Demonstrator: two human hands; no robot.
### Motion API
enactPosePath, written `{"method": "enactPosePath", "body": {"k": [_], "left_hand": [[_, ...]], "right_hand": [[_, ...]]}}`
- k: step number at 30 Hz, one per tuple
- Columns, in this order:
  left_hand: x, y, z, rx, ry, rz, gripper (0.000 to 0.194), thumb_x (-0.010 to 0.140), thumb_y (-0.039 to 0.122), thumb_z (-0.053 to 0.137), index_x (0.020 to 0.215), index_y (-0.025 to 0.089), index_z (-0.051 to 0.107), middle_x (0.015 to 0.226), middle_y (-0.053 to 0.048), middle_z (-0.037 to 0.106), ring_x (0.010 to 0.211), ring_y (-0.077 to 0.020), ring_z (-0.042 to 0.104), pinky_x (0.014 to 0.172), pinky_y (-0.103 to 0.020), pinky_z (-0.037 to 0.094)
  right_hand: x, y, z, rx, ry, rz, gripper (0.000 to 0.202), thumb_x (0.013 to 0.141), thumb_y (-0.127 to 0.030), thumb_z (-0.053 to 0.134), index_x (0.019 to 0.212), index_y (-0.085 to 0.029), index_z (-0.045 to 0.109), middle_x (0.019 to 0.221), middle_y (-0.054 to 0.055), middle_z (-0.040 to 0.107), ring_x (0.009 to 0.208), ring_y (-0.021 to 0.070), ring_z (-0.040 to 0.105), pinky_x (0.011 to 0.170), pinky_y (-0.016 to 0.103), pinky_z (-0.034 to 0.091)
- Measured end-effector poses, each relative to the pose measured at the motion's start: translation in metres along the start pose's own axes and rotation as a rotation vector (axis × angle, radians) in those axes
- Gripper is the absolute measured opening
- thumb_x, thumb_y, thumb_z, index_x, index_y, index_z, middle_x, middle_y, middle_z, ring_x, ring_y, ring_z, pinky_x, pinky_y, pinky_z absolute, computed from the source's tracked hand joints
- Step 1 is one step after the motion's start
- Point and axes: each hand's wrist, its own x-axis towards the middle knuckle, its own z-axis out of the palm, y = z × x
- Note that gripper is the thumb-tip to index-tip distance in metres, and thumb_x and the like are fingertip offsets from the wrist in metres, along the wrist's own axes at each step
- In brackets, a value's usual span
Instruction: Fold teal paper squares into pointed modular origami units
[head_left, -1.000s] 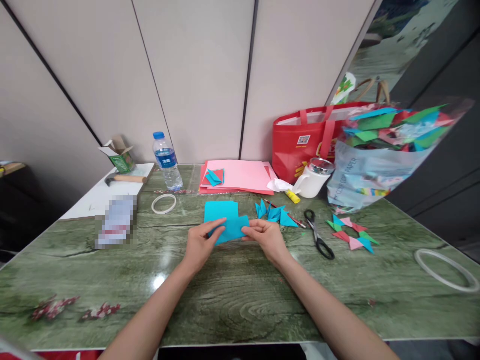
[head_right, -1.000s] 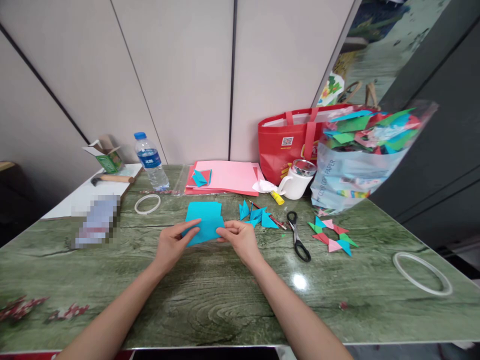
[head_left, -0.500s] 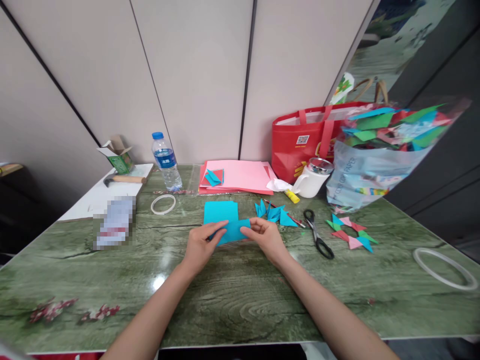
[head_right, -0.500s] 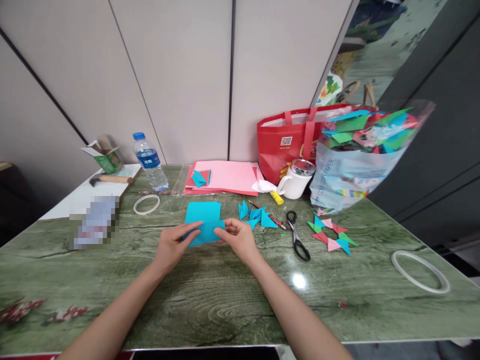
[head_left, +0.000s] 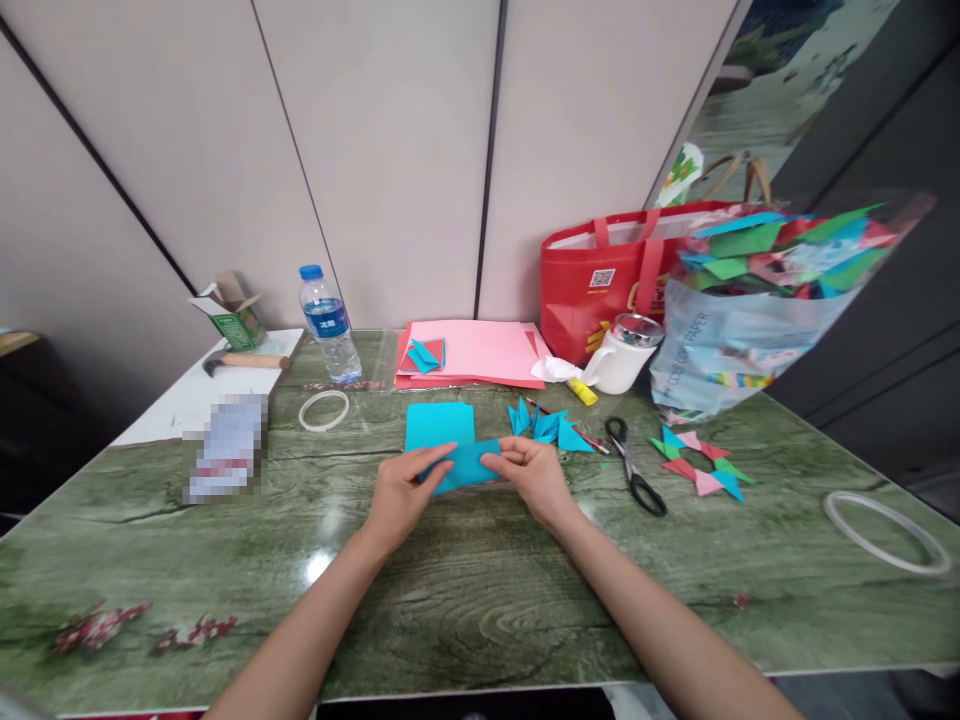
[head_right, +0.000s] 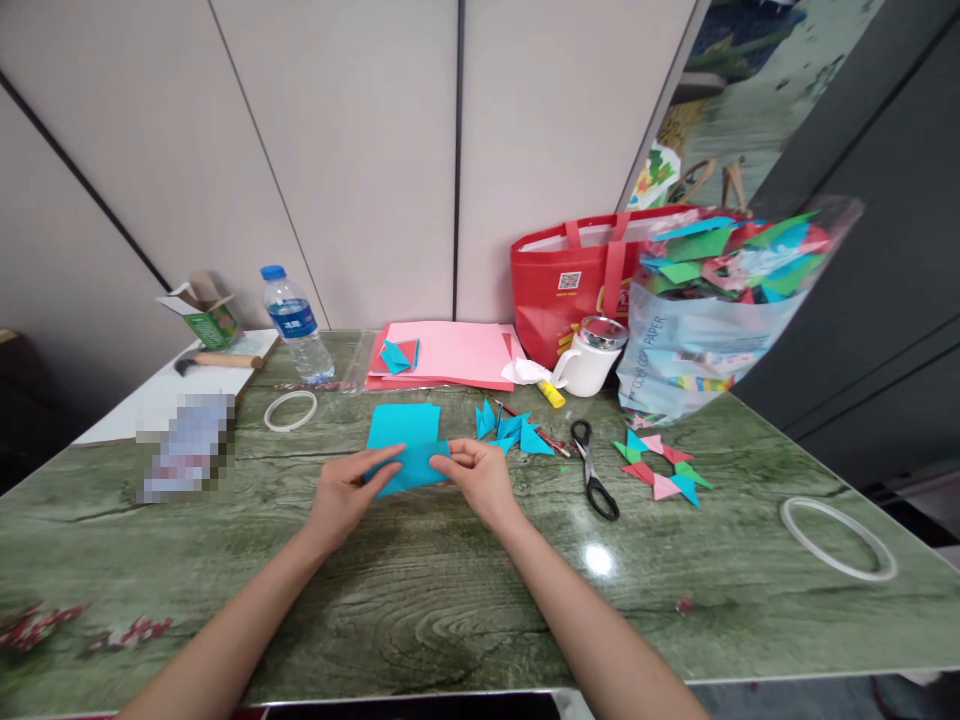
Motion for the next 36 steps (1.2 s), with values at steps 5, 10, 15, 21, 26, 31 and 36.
{"method": "enactPosePath", "body": {"k": [5, 10, 15, 21, 26, 31, 36], "left_hand": [[0.0005, 0.0011, -0.0007, -0.008, -0.003, -0.018, 0.021, 0.075, 0.026, 0.058, 0.093, 0.020, 0.067, 0.087, -0.003, 0.070, 0.075, -0.0161, 0.063, 0.069, -0.025, 0.048], [0.0023, 0.0049, -0.0028, 0.009, -0.028, -0.056, 0.020, 0.073, 0.022, 0.058, 0.091, 0.020, 0.068, 0.088, -0.002, 0.070, 0.078, -0.0161, 0.063, 0.069, -0.025, 0.049], [0.0034, 0.0056, -0.0039, -0.043, -0.100, -0.089, 0.027, 0.072, 0.022, 0.058, 0.098, 0.021, 0.065, 0.098, -0.002, 0.068, 0.090, -0.0181, 0.061, 0.085, -0.030, 0.045], [0.0034, 0.0029, -0.0033, -0.093, -0.150, -0.159, 0.024, 0.075, 0.028, 0.056, 0.095, 0.021, 0.067, 0.096, -0.002, 0.068, 0.085, -0.0198, 0.064, 0.081, -0.032, 0.048], [0.0036, 0.0037, -0.0030, -0.094, -0.148, -0.141, 0.024, 0.074, 0.028, 0.057, 0.095, 0.021, 0.067, 0.096, -0.001, 0.067, 0.085, -0.0196, 0.064, 0.080, -0.030, 0.049], [0.0028, 0.0037, -0.0026, -0.088, -0.135, -0.128, 0.024, 0.075, 0.027, 0.057, 0.095, 0.022, 0.067, 0.095, -0.001, 0.068, 0.083, -0.0195, 0.065, 0.077, -0.029, 0.050], [0.0021, 0.0029, -0.0028, -0.064, -0.105, -0.111, 0.023, 0.074, 0.027, 0.058, 0.095, 0.021, 0.067, 0.094, -0.001, 0.068, 0.081, -0.0191, 0.065, 0.076, -0.029, 0.050]], "right_hand": [[-0.0004, -0.0010, 0.0004, -0.001, 0.002, 0.002, 0.024, 0.055, -0.033, 0.074, 0.070, -0.017, 0.064, 0.062, -0.001, 0.068, 0.053, 0.0138, 0.061, 0.052, 0.027, 0.053], [-0.0006, 0.0010, 0.0014, -0.020, 0.003, 0.003, 0.027, 0.053, -0.034, 0.075, 0.069, -0.016, 0.063, 0.060, -0.001, 0.068, 0.051, 0.0151, 0.061, 0.052, 0.028, 0.052], [-0.0018, 0.0025, 0.0034, -0.035, -0.013, 0.012, 0.029, 0.053, -0.036, 0.075, 0.071, -0.016, 0.064, 0.062, 0.001, 0.069, 0.053, 0.0177, 0.063, 0.054, 0.031, 0.053], [-0.0018, 0.0026, 0.0032, -0.040, -0.018, 0.015, 0.029, 0.054, -0.037, 0.074, 0.072, -0.016, 0.064, 0.064, 0.002, 0.070, 0.054, 0.0181, 0.063, 0.053, 0.031, 0.053], [-0.0005, 0.0048, 0.0017, -0.042, -0.019, 0.010, 0.030, 0.056, -0.037, 0.073, 0.075, -0.016, 0.064, 0.066, 0.002, 0.070, 0.055, 0.0180, 0.064, 0.053, 0.030, 0.053], [-0.0013, 0.0026, 0.0024, -0.049, -0.048, 0.004, 0.028, 0.058, -0.036, 0.071, 0.076, -0.016, 0.062, 0.067, 0.002, 0.069, 0.056, 0.0161, 0.063, 0.053, 0.028, 0.053], [-0.0046, 0.0003, 0.0071, -0.102, -0.159, -0.018, 0.039, 0.053, -0.031, 0.075, 0.085, -0.018, 0.056, 0.071, -0.001, 0.067, 0.060, 0.0153, 0.062, 0.054, 0.027, 0.052]]}}
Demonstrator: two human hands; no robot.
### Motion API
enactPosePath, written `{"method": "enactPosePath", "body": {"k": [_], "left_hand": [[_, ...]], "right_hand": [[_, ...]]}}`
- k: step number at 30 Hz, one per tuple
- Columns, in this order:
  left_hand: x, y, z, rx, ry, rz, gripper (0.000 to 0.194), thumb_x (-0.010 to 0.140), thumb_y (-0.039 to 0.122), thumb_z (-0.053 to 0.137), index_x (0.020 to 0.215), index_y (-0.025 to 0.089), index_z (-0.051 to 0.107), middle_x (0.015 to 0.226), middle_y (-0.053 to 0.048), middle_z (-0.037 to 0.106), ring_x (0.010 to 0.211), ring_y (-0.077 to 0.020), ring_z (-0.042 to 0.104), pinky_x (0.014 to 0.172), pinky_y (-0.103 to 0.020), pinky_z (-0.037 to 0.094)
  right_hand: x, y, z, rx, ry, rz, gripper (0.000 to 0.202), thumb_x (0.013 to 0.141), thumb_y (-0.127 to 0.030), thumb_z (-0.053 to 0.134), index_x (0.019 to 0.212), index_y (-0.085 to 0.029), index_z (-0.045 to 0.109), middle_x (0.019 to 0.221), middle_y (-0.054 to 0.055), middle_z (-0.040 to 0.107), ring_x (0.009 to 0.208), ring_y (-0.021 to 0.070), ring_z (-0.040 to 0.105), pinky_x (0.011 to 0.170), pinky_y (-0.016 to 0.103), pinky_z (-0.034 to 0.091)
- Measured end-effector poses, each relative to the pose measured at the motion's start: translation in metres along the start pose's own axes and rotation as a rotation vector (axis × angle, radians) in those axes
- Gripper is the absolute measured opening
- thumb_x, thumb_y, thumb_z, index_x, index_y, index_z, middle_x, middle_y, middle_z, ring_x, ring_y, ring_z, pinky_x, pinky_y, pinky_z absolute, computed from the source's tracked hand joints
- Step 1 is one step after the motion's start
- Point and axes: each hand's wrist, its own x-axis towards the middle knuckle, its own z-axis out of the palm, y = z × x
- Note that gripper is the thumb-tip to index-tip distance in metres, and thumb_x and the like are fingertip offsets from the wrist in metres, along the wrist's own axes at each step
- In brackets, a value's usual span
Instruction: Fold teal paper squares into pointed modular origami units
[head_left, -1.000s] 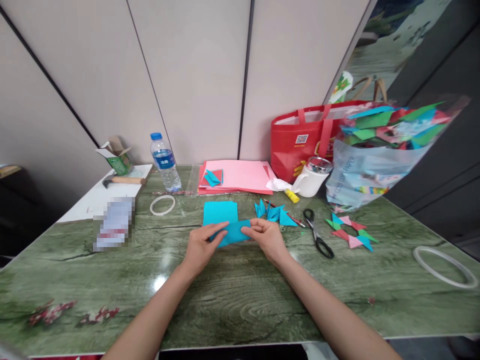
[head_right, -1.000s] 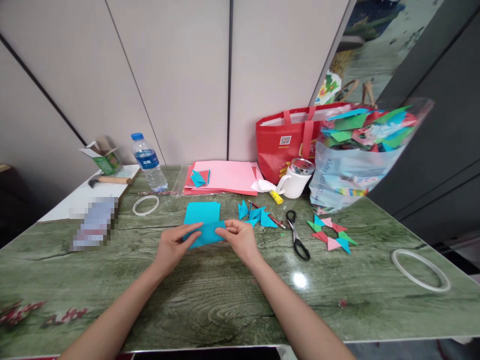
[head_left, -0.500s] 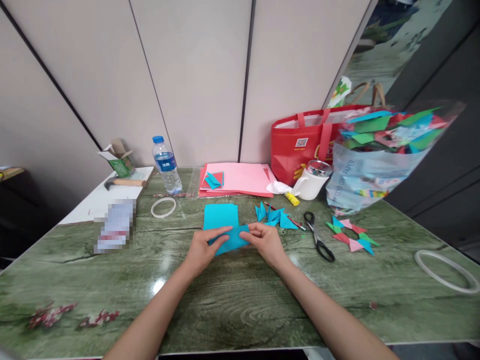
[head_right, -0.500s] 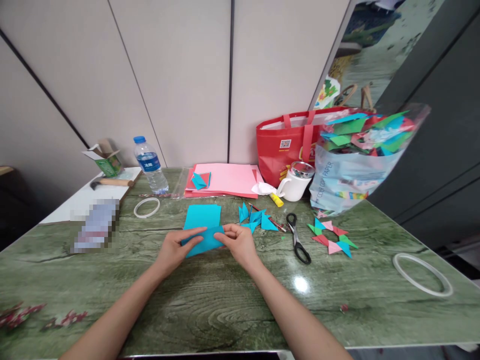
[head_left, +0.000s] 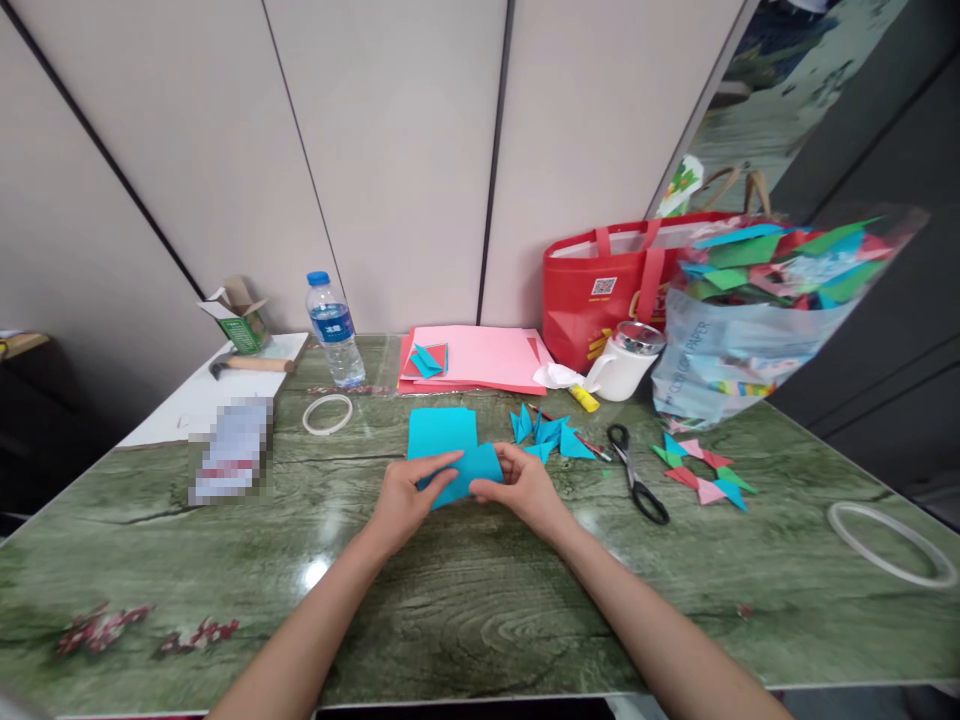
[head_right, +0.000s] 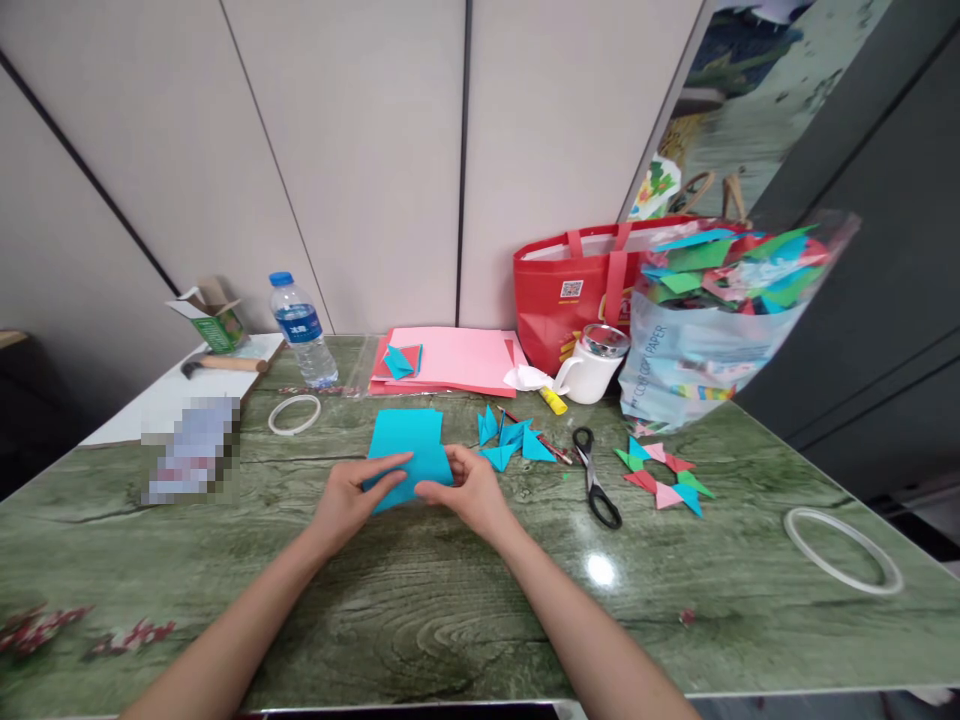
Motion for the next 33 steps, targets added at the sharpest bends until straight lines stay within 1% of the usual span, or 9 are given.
{"method": "enactPosePath", "body": {"k": [3, 10, 13, 18, 21, 24, 27, 30, 33], "left_hand": [[0.000, 0.000, 0.000, 0.015, -0.015, 0.008, 0.024, 0.075, 0.028, 0.057, 0.095, 0.022, 0.067, 0.094, -0.001, 0.068, 0.082, -0.0193, 0.065, 0.076, -0.030, 0.050], [0.000, 0.001, 0.000, 0.017, -0.018, 0.006, 0.024, 0.075, 0.029, 0.057, 0.095, 0.022, 0.067, 0.094, -0.001, 0.068, 0.081, -0.0196, 0.065, 0.078, -0.032, 0.050], [0.000, 0.002, -0.001, 0.009, -0.009, -0.005, 0.024, 0.075, 0.029, 0.057, 0.095, 0.022, 0.067, 0.095, -0.001, 0.068, 0.082, -0.0200, 0.065, 0.078, -0.032, 0.050], [0.000, 0.005, -0.003, -0.004, 0.013, -0.041, 0.025, 0.075, 0.029, 0.057, 0.096, 0.020, 0.067, 0.096, -0.002, 0.068, 0.084, -0.0203, 0.064, 0.079, -0.031, 0.050], [0.001, 0.005, -0.004, -0.011, 0.035, -0.052, 0.025, 0.075, 0.029, 0.057, 0.096, 0.020, 0.067, 0.097, -0.002, 0.067, 0.086, -0.0209, 0.064, 0.081, -0.033, 0.049], [0.002, 0.005, -0.005, -0.022, 0.064, -0.065, 0.024, 0.074, 0.028, 0.058, 0.095, 0.019, 0.067, 0.097, -0.003, 0.067, 0.086, -0.0211, 0.064, 0.082, -0.033, 0.049], [0.003, 0.007, -0.007, -0.033, 0.077, -0.077, 0.024, 0.073, 0.027, 0.059, 0.094, 0.020, 0.067, 0.096, -0.002, 0.068, 0.085, -0.0213, 0.064, 0.081, -0.034, 0.049], [0.003, 0.008, -0.008, -0.037, 0.062, -0.079, 0.024, 0.073, 0.027, 0.059, 0.094, 0.020, 0.067, 0.096, -0.002, 0.068, 0.084, -0.0212, 0.064, 0.080, -0.034, 0.050], [0.003, 0.005, -0.007, -0.048, 0.008, -0.065, 0.024, 0.073, 0.028, 0.059, 0.094, 0.021, 0.068, 0.095, -0.002, 0.068, 0.084, -0.0211, 0.064, 0.080, -0.034, 0.050]], "right_hand": [[-0.001, 0.001, 0.002, -0.041, 0.006, -0.011, 0.043, 0.050, -0.027, 0.077, 0.085, -0.018, 0.053, 0.067, -0.002, 0.065, 0.057, 0.0139, 0.061, 0.052, 0.025, 0.051], [-0.001, 0.000, 0.002, -0.077, -0.001, 0.036, 0.031, 0.052, -0.032, 0.074, 0.073, -0.017, 0.056, 0.060, -0.003, 0.063, 0.051, 0.0137, 0.059, 0.050, 0.027, 0.052], [0.000, 0.000, 0.001, -0.038, 0.011, 0.052, 0.033, 0.050, -0.033, 0.075, 0.073, -0.016, 0.058, 0.060, -0.002, 0.064, 0.051, 0.0144, 0.060, 0.052, 0.028, 0.052], [0.002, -0.001, -0.004, 0.055, 0.044, 0.096, 0.031, 0.045, -0.031, 0.078, 0.064, -0.015, 0.060, 0.058, -0.001, 0.066, 0.051, 0.0155, 0.062, 0.055, 0.030, 0.054], [0.003, -0.002, -0.006, 0.122, 0.045, 0.128, 0.034, 0.045, -0.032, 0.078, 0.070, -0.015, 0.063, 0.063, 0.000, 0.068, 0.057, 0.0167, 0.064, 0.061, 0.032, 0.055], [0.003, -0.004, -0.009, 0.176, -0.011, 0.149, 0.036, 0.048, -0.033, 0.077, 0.075, -0.014, 0.063, 0.069, 0.002, 0.069, 0.063, 0.0169, 0.066, 0.065, 0.032, 0.055], [0.003, -0.006, -0.010, 0.165, -0.059, 0.138, 0.033, 0.053, -0.034, 0.075, 0.076, -0.014, 0.062, 0.070, 0.002, 0.068, 0.064, 0.0166, 0.066, 0.066, 0.031, 0.054], [0.002, -0.006, -0.010, 0.114, -0.083, 0.099, 0.035, 0.056, -0.034, 0.073, 0.083, -0.016, 0.058, 0.072, 0.001, 0.068, 0.066, 0.0164, 0.065, 0.066, 0.032, 0.053], [0.002, -0.006, -0.008, 0.056, -0.048, -0.015, 0.044, 0.056, -0.031, 0.073, 0.091, -0.022, 0.047, 0.079, 0.000, 0.066, 0.070, 0.0151, 0.063, 0.065, 0.030, 0.051]]}}
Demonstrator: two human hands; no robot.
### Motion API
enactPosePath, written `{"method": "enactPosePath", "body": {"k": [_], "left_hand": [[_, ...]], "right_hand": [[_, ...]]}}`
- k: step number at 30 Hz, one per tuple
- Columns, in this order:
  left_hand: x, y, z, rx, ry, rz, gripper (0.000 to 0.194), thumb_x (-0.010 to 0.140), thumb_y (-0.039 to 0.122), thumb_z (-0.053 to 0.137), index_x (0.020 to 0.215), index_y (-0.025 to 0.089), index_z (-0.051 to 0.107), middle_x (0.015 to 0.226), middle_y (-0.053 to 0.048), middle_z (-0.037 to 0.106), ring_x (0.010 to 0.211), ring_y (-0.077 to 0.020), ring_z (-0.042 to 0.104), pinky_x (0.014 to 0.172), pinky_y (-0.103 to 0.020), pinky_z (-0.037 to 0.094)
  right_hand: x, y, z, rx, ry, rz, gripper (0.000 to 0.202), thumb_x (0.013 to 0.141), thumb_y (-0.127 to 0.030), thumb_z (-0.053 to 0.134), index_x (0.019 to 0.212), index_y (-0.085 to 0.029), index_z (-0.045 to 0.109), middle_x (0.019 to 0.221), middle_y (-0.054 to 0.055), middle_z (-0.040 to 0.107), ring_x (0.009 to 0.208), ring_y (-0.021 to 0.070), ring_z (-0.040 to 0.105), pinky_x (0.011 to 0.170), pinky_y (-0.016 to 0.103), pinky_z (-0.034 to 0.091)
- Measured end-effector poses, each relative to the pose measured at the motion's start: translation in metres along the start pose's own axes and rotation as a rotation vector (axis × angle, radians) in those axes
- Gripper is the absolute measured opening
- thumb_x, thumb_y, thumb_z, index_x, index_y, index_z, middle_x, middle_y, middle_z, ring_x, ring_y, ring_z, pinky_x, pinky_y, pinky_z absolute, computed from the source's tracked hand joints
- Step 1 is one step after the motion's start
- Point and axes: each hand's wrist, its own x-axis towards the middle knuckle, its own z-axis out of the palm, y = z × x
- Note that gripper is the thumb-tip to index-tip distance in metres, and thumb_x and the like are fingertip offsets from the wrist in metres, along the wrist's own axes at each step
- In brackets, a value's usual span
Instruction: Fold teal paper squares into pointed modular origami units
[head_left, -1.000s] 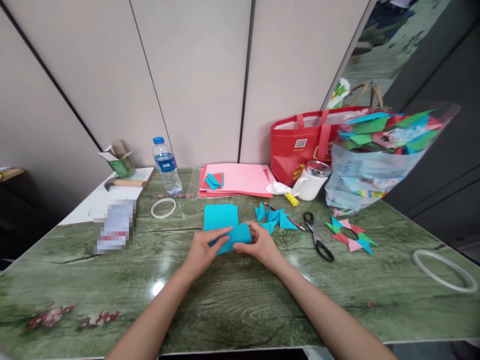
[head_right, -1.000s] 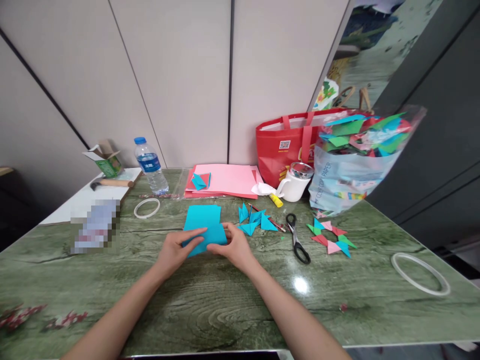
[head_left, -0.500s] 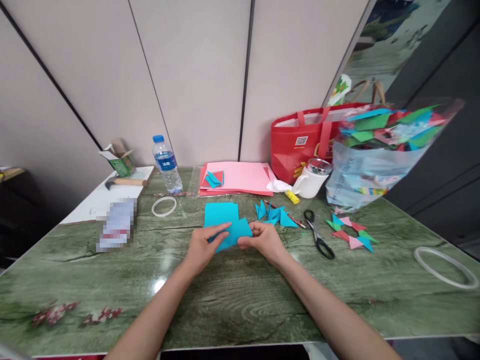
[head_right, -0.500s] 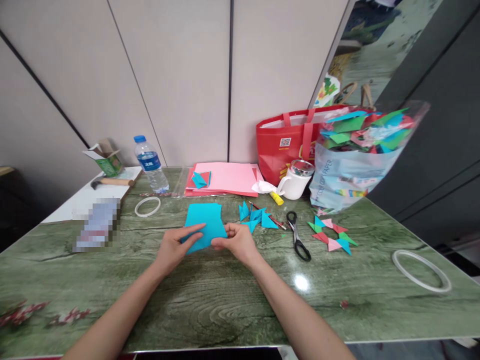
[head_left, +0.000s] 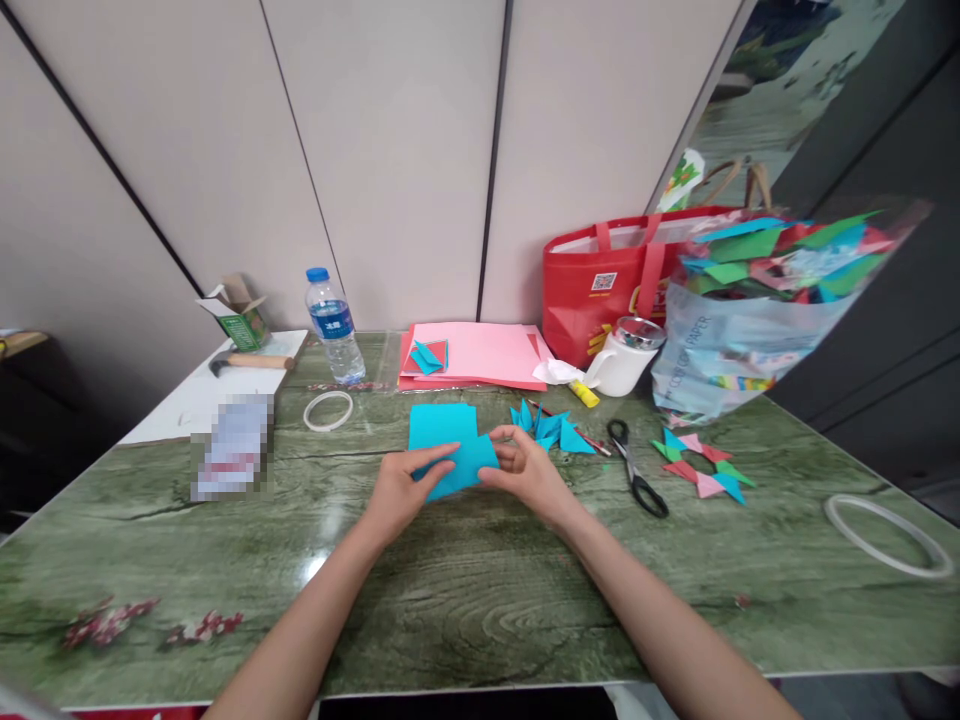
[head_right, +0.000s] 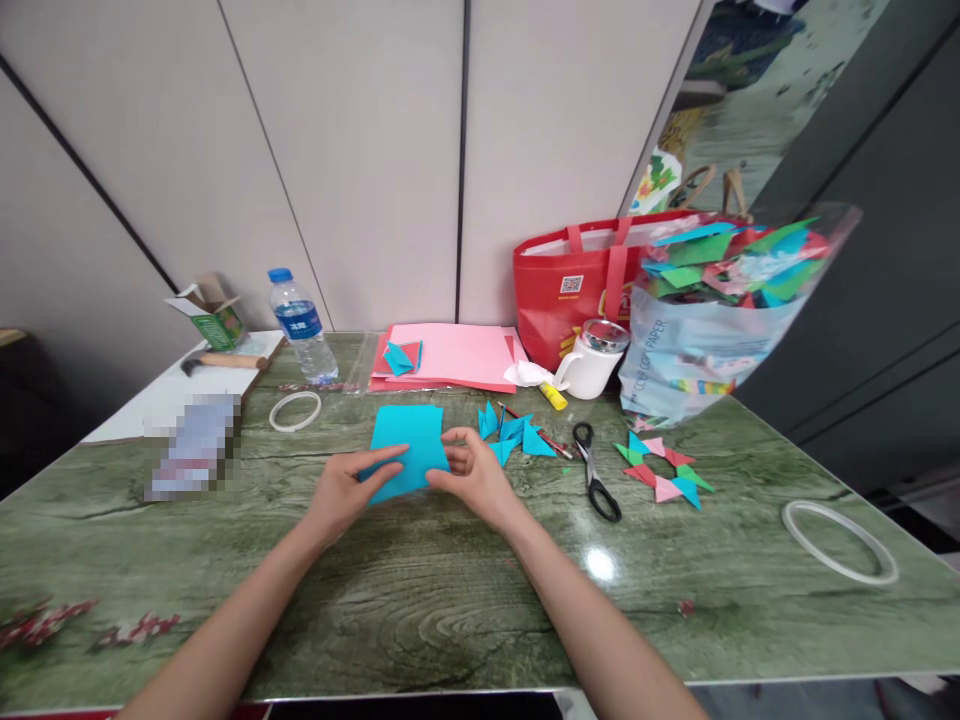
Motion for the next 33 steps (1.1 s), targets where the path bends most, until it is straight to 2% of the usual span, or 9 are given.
{"method": "enactPosePath", "body": {"k": [2, 5, 10, 16, 21, 25, 28, 30, 33], "left_hand": [[-0.001, -0.002, 0.001, -0.007, -0.047, 0.005, 0.023, 0.073, 0.029, 0.059, 0.093, 0.021, 0.068, 0.094, -0.001, 0.068, 0.084, -0.0211, 0.064, 0.080, -0.034, 0.049], [-0.002, -0.004, 0.004, -0.016, -0.125, 0.006, 0.022, 0.073, 0.029, 0.058, 0.092, 0.022, 0.068, 0.093, -0.001, 0.068, 0.083, -0.0210, 0.064, 0.081, -0.034, 0.049], [-0.003, -0.004, 0.005, -0.065, -0.248, 0.015, 0.026, 0.073, 0.027, 0.058, 0.098, 0.023, 0.066, 0.100, -0.001, 0.066, 0.091, -0.0207, 0.062, 0.086, -0.034, 0.046], [-0.004, -0.007, 0.006, -0.055, -0.234, -0.005, 0.035, 0.072, 0.030, 0.059, 0.106, 0.023, 0.061, 0.107, -0.003, 0.064, 0.097, -0.0217, 0.059, 0.088, -0.036, 0.044], [-0.002, -0.006, 0.004, -0.058, -0.208, -0.032, 0.045, 0.070, 0.028, 0.062, 0.114, 0.024, 0.055, 0.101, -0.003, 0.066, 0.084, -0.0192, 0.062, 0.081, -0.034, 0.048], [0.001, -0.001, 0.002, -0.159, -0.132, -0.193, 0.061, 0.061, 0.031, 0.069, 0.118, 0.020, 0.051, 0.075, -0.001, 0.066, 0.065, -0.0155, 0.061, 0.062, -0.029, 0.053], [0.000, 0.002, 0.004, -0.352, -0.151, -0.320, 0.068, 0.056, 0.031, 0.073, 0.118, 0.016, 0.049, 0.061, 0.003, 0.060, 0.055, -0.0127, 0.059, 0.054, -0.027, 0.053], [-0.001, 0.002, 0.007, -0.431, -0.162, -0.363, 0.064, 0.054, 0.029, 0.074, 0.112, 0.013, 0.052, 0.061, 0.002, 0.061, 0.056, -0.0138, 0.060, 0.055, -0.029, 0.054], [-0.004, 0.001, 0.013, -0.495, -0.181, -0.424, 0.050, 0.052, 0.028, 0.076, 0.096, 0.009, 0.058, 0.069, -0.005, 0.067, 0.064, -0.0189, 0.065, 0.061, -0.032, 0.055]], "right_hand": [[-0.001, 0.000, 0.001, -0.072, 0.028, -0.092, 0.041, 0.058, -0.030, 0.072, 0.088, -0.023, 0.043, 0.089, 0.002, 0.065, 0.077, 0.0155, 0.061, 0.065, 0.027, 0.049], [-0.002, -0.001, 0.003, -0.196, 0.021, -0.166, 0.027, 0.065, -0.031, 0.067, 0.080, -0.021, 0.047, 0.097, 0.006, 0.063, 0.089, 0.0183, 0.058, 0.066, 0.026, 0.047], [-0.002, -0.001, 0.004, -0.386, 0.036, -0.208, 0.012, 0.067, -0.029, 0.064, 0.072, -0.019, 0.060, 0.080, 0.004, 0.065, 0.077, 0.0175, 0.058, 0.064, 0.027, 0.044], [-0.003, 0.000, 0.000, -0.579, -0.043, -0.200, 0.013, 0.068, -0.031, 0.062, 0.074, -0.021, 0.068, 0.065, -0.001, 0.065, 0.047, 0.0097, 0.046, 0.043, 0.022, 0.032], [-0.003, 0.000, -0.002, -0.572, -0.040, -0.196, 0.014, 0.067, -0.031, 0.064, 0.074, -0.021, 0.071, 0.069, 0.000, 0.068, 0.052, 0.0124, 0.052, 0.045, 0.023, 0.033], [-0.002, -0.001, -0.002, -0.537, 0.051, -0.197, 0.014, 0.065, -0.030, 0.065, 0.074, -0.022, 0.071, 0.074, 0.001, 0.069, 0.062, 0.0167, 0.058, 0.052, 0.025, 0.039], [-0.001, 0.000, -0.003, -0.533, 0.146, -0.202, 0.014, 0.065, -0.030, 0.065, 0.075, -0.022, 0.071, 0.076, 0.002, 0.070, 0.063, 0.0174, 0.058, 0.052, 0.026, 0.039], [0.000, 0.001, -0.003, -0.538, 0.194, -0.210, 0.014, 0.065, -0.031, 0.065, 0.075, -0.022, 0.071, 0.075, 0.002, 0.070, 0.060, 0.0167, 0.057, 0.051, 0.026, 0.039], [-0.001, 0.001, -0.003, -0.538, 0.235, -0.222, 0.015, 0.065, -0.031, 0.065, 0.075, -0.021, 0.070, 0.075, 0.002, 0.070, 0.059, 0.0166, 0.056, 0.050, 0.026, 0.039]]}}
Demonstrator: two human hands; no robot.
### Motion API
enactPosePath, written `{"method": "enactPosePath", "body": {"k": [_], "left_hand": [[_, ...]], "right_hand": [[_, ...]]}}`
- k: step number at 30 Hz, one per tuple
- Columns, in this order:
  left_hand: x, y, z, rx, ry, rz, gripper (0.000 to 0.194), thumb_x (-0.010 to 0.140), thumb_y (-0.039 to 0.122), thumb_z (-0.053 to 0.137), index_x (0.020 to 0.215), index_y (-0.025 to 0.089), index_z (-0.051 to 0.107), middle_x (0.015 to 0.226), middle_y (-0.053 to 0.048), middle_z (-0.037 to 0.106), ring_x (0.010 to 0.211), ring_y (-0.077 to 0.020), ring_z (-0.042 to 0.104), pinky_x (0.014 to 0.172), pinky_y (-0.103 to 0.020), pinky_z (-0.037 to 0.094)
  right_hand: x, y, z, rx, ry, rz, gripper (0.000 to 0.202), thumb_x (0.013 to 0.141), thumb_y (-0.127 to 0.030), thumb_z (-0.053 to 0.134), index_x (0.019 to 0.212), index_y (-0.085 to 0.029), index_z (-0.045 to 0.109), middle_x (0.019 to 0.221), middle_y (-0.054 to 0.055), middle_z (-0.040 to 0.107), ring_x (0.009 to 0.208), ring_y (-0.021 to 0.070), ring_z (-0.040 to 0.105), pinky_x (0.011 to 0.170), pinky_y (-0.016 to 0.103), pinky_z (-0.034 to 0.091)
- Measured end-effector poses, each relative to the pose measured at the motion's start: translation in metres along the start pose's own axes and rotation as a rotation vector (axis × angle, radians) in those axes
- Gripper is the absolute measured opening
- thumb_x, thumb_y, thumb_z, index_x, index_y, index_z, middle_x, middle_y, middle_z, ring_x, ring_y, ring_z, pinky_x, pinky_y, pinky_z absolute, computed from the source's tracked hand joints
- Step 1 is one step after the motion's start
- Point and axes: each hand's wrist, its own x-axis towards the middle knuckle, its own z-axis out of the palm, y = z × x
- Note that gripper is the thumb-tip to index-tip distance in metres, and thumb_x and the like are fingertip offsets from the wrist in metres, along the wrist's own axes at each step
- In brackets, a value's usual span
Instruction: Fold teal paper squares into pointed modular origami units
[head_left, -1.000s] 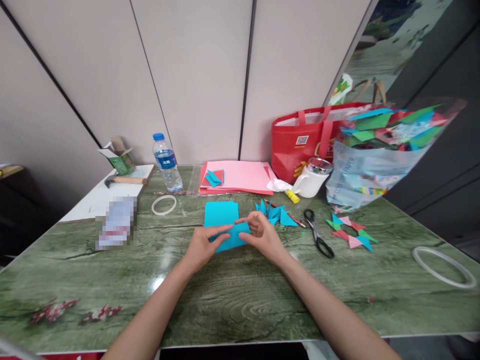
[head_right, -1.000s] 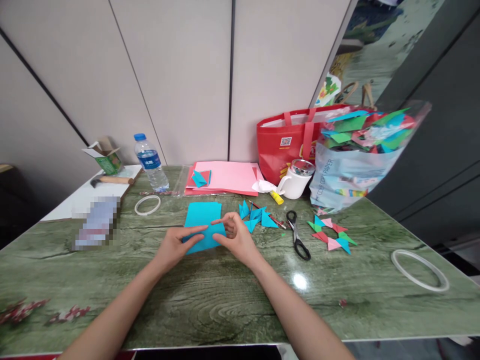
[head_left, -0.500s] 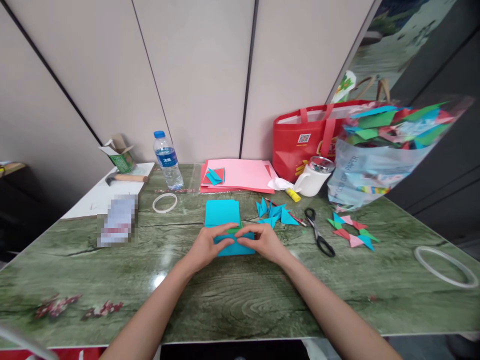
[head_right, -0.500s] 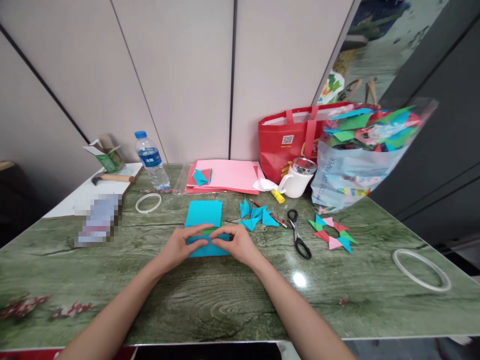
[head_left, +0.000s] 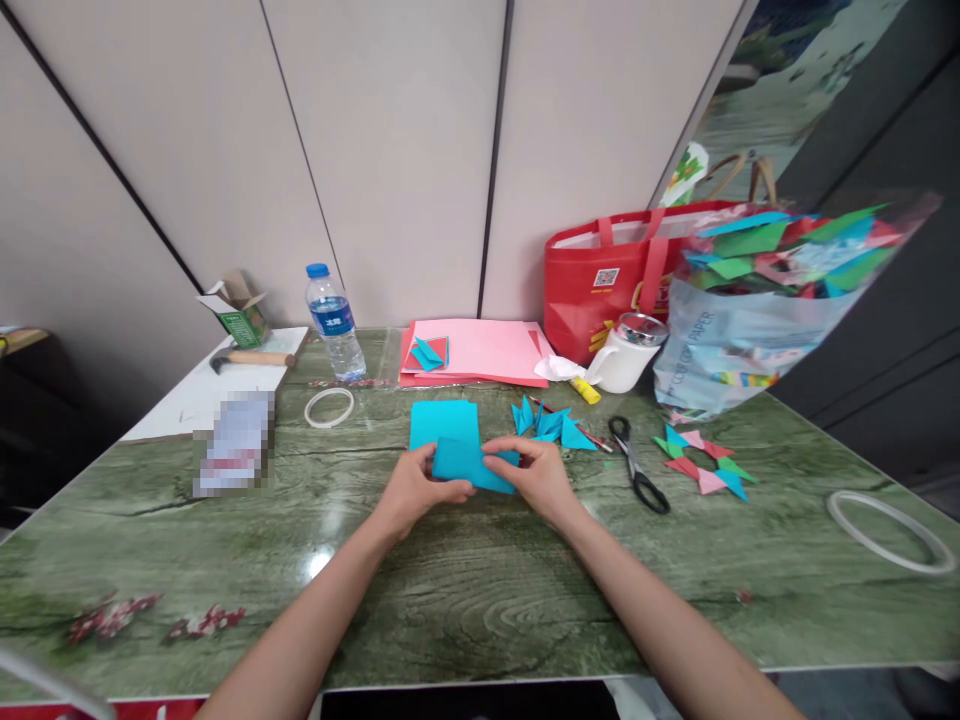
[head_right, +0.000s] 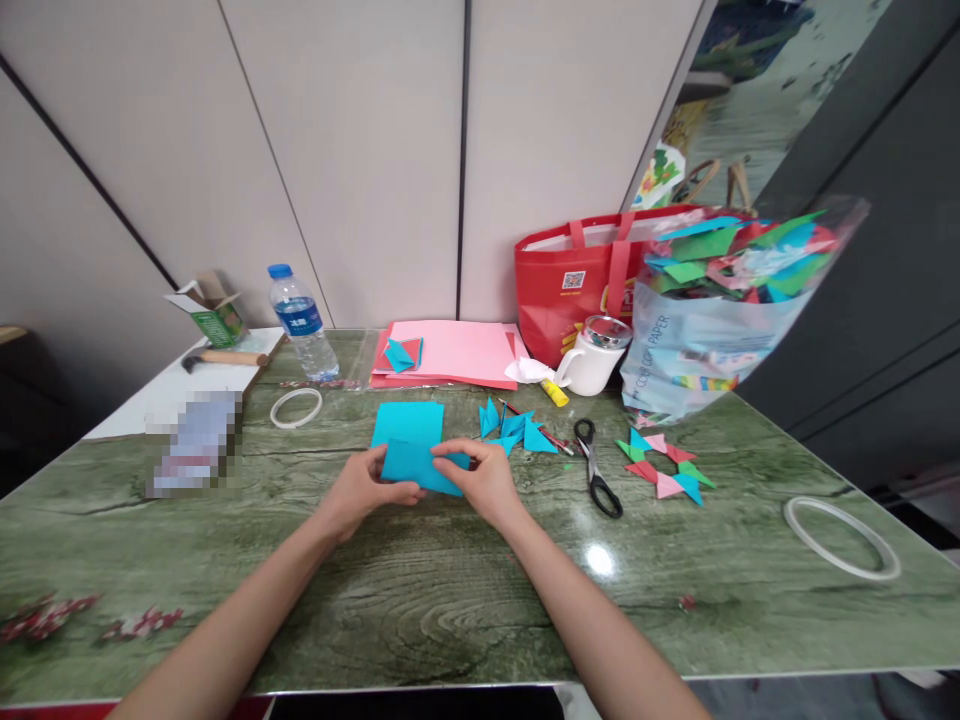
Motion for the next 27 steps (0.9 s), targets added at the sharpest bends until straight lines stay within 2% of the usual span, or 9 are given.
{"method": "enactPosePath", "body": {"k": [4, 9, 20, 27], "left_hand": [[0.0005, -0.0038, 0.0032, -0.101, 0.008, -0.069, 0.038, 0.055, 0.028, 0.074, 0.085, 0.008, 0.060, 0.070, -0.008, 0.069, 0.065, -0.0212, 0.066, 0.064, -0.034, 0.055], [0.0014, -0.0066, 0.0021, -0.147, 0.014, -0.060, 0.036, 0.055, 0.028, 0.074, 0.082, 0.009, 0.061, 0.072, -0.006, 0.070, 0.066, -0.0214, 0.066, 0.066, -0.034, 0.055], [0.0012, -0.0055, 0.0024, -0.231, -0.033, -0.054, 0.033, 0.060, 0.028, 0.071, 0.085, 0.008, 0.061, 0.080, -0.009, 0.069, 0.075, -0.0241, 0.066, 0.071, -0.037, 0.054], [0.0022, -0.0055, 0.0037, -0.248, -0.020, -0.030, 0.028, 0.060, 0.026, 0.072, 0.078, 0.009, 0.059, 0.074, -0.006, 0.069, 0.073, -0.0235, 0.066, 0.071, -0.038, 0.054]], "right_hand": [[-0.0010, -0.0012, 0.0003, 0.011, 0.009, -0.010, 0.013, 0.066, -0.029, 0.066, 0.075, -0.021, 0.070, 0.079, 0.002, 0.070, 0.068, 0.0194, 0.059, 0.053, 0.027, 0.041], [-0.0016, -0.0004, 0.0011, 0.031, 0.015, -0.030, 0.013, 0.067, -0.028, 0.065, 0.076, -0.021, 0.070, 0.081, 0.003, 0.070, 0.078, 0.0220, 0.061, 0.062, 0.030, 0.046], [0.0002, -0.0004, -0.0021, 0.020, 0.042, -0.057, 0.013, 0.067, -0.027, 0.065, 0.077, -0.020, 0.069, 0.083, 0.004, 0.070, 0.079, 0.0214, 0.062, 0.062, 0.028, 0.047], [0.0010, 0.0021, -0.0038, 0.009, 0.034, -0.044, 0.015, 0.067, -0.029, 0.065, 0.078, -0.020, 0.069, 0.083, 0.004, 0.070, 0.078, 0.0215, 0.062, 0.061, 0.028, 0.047]]}}
